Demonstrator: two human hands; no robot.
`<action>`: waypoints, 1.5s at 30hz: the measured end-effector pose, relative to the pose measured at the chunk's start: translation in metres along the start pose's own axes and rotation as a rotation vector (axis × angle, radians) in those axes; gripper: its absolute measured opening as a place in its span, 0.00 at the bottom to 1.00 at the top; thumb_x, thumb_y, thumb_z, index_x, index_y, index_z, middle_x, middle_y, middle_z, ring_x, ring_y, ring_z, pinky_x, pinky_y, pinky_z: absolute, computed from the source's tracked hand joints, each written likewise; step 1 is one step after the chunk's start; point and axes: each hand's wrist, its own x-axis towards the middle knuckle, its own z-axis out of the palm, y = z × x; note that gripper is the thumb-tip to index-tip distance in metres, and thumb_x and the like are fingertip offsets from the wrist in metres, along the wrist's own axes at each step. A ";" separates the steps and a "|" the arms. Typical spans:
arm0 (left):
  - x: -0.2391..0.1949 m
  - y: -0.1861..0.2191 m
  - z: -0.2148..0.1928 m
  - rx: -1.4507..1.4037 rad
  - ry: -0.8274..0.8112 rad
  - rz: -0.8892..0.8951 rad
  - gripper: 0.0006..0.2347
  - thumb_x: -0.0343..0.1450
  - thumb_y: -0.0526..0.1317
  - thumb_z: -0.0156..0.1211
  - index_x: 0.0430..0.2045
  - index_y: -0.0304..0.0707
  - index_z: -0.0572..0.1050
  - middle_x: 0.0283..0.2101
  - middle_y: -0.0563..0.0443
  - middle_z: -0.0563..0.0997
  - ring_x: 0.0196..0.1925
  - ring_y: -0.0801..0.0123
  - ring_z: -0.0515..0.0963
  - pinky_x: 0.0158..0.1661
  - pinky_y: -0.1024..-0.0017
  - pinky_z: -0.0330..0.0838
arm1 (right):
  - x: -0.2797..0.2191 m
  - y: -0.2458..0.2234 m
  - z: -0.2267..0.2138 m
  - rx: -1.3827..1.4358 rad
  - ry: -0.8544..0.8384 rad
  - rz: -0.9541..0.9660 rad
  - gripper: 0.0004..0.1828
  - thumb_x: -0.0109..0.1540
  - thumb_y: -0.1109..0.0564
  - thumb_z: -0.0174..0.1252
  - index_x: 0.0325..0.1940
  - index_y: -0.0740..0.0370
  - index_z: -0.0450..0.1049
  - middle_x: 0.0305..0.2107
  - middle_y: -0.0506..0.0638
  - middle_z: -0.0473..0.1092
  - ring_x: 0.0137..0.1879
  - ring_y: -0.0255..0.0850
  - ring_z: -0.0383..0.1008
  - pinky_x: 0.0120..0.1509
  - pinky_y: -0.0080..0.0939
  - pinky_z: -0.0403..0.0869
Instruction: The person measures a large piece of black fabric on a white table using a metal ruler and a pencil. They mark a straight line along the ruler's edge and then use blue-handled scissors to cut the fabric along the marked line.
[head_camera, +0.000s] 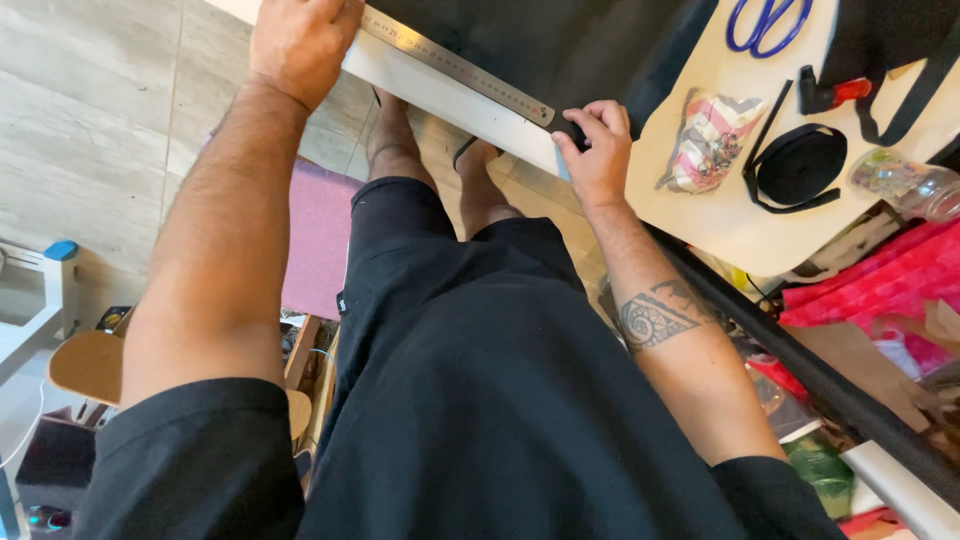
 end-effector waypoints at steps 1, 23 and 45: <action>0.003 0.004 -0.006 0.009 0.002 0.000 0.11 0.80 0.33 0.60 0.28 0.42 0.68 0.31 0.51 0.70 0.31 0.55 0.70 0.32 0.58 0.60 | 0.000 -0.001 -0.001 0.006 0.004 -0.006 0.16 0.52 0.64 0.74 0.44 0.62 0.83 0.37 0.51 0.66 0.46 0.44 0.67 0.29 0.36 0.73; 0.017 0.026 -0.026 0.170 0.069 0.068 0.04 0.78 0.29 0.58 0.34 0.28 0.78 0.42 0.45 0.70 0.44 0.55 0.71 0.54 0.57 0.74 | 0.002 -0.016 0.019 -0.049 0.048 -0.133 0.12 0.58 0.64 0.68 0.45 0.68 0.78 0.37 0.57 0.68 0.44 0.53 0.67 0.50 0.53 0.69; -0.019 0.084 0.046 0.070 0.073 -0.843 0.46 0.70 0.56 0.85 0.73 0.35 0.55 0.79 0.36 0.43 0.83 0.43 0.43 0.81 0.48 0.52 | 0.004 -0.017 0.016 -0.051 0.015 -0.091 0.12 0.58 0.67 0.68 0.45 0.68 0.80 0.36 0.55 0.70 0.43 0.48 0.68 0.40 0.46 0.72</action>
